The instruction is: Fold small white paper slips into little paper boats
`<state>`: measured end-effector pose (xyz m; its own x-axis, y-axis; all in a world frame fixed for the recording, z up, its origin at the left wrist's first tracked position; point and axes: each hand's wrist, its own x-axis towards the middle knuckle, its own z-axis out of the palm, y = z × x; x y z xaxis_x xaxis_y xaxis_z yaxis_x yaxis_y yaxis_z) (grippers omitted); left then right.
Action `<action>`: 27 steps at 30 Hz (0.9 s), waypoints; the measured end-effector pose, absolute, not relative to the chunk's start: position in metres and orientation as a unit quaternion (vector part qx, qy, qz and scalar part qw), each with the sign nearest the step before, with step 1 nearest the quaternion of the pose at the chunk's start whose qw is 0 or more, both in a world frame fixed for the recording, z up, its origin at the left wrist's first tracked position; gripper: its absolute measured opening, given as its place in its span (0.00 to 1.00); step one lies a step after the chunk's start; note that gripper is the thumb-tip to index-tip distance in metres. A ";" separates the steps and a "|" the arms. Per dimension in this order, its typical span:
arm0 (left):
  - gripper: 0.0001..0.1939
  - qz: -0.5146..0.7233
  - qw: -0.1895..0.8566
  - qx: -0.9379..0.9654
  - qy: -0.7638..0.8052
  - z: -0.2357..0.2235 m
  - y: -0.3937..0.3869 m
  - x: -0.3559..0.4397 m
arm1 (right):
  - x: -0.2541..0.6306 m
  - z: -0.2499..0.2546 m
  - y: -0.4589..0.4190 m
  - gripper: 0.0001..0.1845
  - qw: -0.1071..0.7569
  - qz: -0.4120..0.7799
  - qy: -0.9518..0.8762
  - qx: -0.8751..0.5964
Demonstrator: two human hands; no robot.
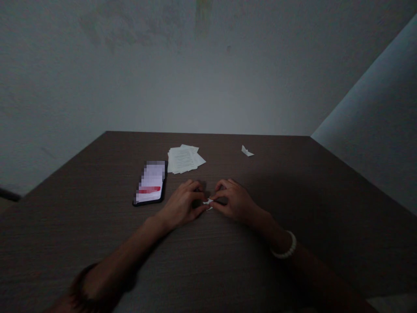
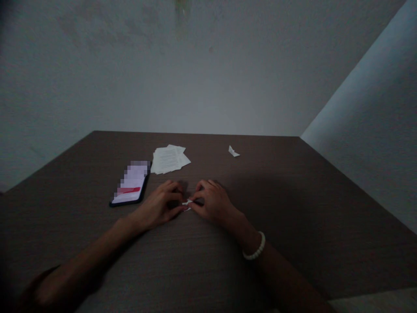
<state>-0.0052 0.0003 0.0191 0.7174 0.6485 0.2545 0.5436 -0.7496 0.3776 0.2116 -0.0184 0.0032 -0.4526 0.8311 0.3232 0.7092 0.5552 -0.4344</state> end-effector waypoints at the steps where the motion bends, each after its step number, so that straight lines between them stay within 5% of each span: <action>1: 0.08 0.187 0.142 0.916 0.326 0.019 0.001 -0.006 | 0.212 0.003 -0.018 0.07 0.254 0.121 -0.844 -0.456; 16: 0.15 0.191 0.132 0.912 0.339 0.018 -0.002 -0.008 | 0.215 0.004 -0.018 0.14 0.257 0.136 -0.846 -0.447; 27: 0.09 0.209 0.184 0.894 0.350 0.016 -0.005 -0.006 | 0.208 0.005 -0.015 0.07 0.336 0.212 -0.815 -0.423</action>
<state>-0.0055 -0.0046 0.0160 0.6675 0.7029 0.2457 0.5488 -0.6875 0.4757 0.2079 -0.0152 0.0051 -0.4169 0.8311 0.3680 0.5460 0.5527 -0.6296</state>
